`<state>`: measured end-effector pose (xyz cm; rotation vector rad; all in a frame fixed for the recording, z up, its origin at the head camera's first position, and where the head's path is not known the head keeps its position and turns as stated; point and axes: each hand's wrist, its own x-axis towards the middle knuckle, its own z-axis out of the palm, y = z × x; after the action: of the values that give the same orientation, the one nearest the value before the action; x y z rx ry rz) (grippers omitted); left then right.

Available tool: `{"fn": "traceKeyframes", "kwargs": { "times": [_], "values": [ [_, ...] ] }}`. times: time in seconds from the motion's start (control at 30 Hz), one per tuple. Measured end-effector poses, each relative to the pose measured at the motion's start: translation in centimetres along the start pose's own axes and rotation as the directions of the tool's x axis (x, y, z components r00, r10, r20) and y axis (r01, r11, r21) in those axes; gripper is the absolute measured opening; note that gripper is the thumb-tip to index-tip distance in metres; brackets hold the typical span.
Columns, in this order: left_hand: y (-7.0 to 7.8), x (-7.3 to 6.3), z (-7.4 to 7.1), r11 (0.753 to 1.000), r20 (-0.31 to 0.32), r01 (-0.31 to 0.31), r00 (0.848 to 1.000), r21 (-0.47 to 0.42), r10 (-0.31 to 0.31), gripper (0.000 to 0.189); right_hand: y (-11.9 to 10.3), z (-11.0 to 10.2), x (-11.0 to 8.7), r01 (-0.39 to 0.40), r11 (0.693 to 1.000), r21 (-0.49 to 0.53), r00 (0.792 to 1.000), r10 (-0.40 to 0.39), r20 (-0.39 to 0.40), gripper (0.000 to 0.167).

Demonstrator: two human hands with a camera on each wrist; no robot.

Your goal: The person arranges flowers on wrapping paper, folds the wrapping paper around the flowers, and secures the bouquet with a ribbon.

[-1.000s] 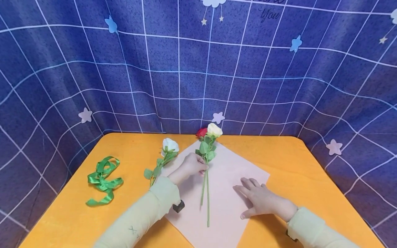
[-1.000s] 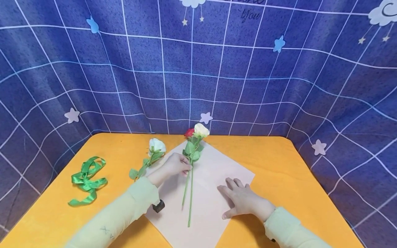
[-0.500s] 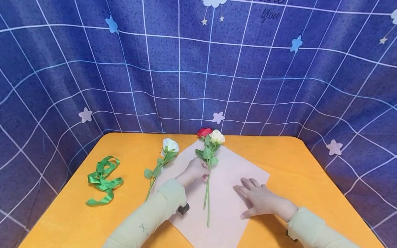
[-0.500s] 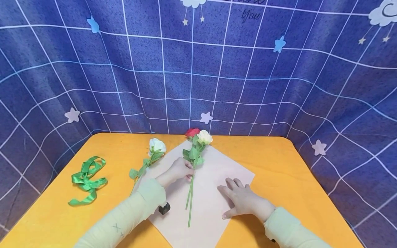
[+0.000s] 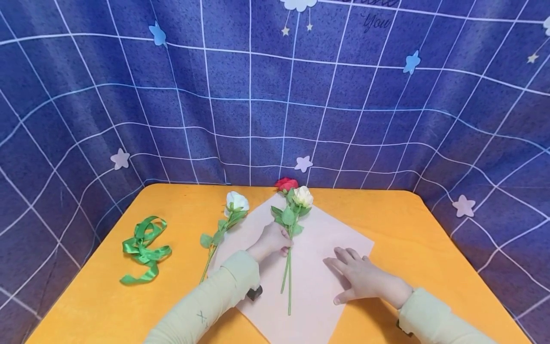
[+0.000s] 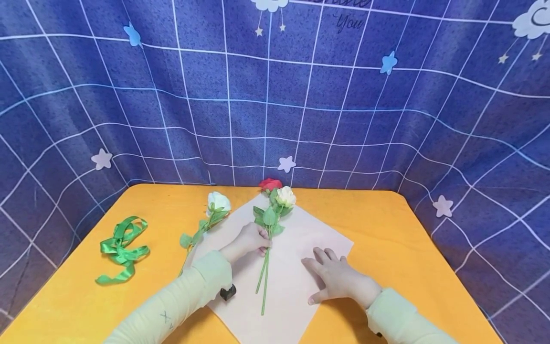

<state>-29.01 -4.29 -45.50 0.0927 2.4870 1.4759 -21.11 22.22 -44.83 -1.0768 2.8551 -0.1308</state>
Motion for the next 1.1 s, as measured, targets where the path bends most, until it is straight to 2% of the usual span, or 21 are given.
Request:
{"fn": "traceKeyframes", "kwargs": {
  "times": [0.23, 0.4, 0.63, 0.77, 0.97, 1.1],
  "values": [
    [0.3, -0.3, -0.1, 1.000, 0.006, -0.016, 1.000, 0.016, 0.015, 0.013, 0.0, 0.2, 0.0, 0.000, 1.000, -0.001, 1.000, 0.000, 0.001, 0.096],
    [1.0, -0.6, -1.0, 0.998, 0.012, -0.030, 0.999, 0.057, 0.029, 0.011, 0.0, 0.3, 0.1, -0.002, 1.000, 0.005, 1.000, 0.002, 0.007, 0.095],
    [2.7, -1.8, -3.5, 0.996, -0.006, -0.029, 1.000, 0.086, 0.030, 0.009, 0.1, 0.3, 0.1, -0.011, 1.000, 0.015, 1.000, 0.011, 0.016, 0.095],
    [3.1, -2.6, -5.2, 0.995, -0.024, -0.038, 0.999, 0.088, 0.040, 0.012, 0.1, 0.3, 0.1, -0.007, 1.000, 0.009, 1.000, 0.007, 0.011, 0.096],
    [3.1, -3.6, -7.9, 0.995, -0.055, -0.037, 0.998, 0.096, 0.042, 0.016, 0.0, 0.1, 0.0, 0.004, 1.000, 0.008, 1.000, -0.004, 0.006, 0.096],
    [2.5, -4.1, -9.7, 0.998, -0.086, -0.016, 0.996, 0.068, 0.022, 0.018, -0.1, 0.0, -0.1, 0.014, 1.000, 0.019, 1.000, -0.014, 0.000, 0.095]
  ]
}}
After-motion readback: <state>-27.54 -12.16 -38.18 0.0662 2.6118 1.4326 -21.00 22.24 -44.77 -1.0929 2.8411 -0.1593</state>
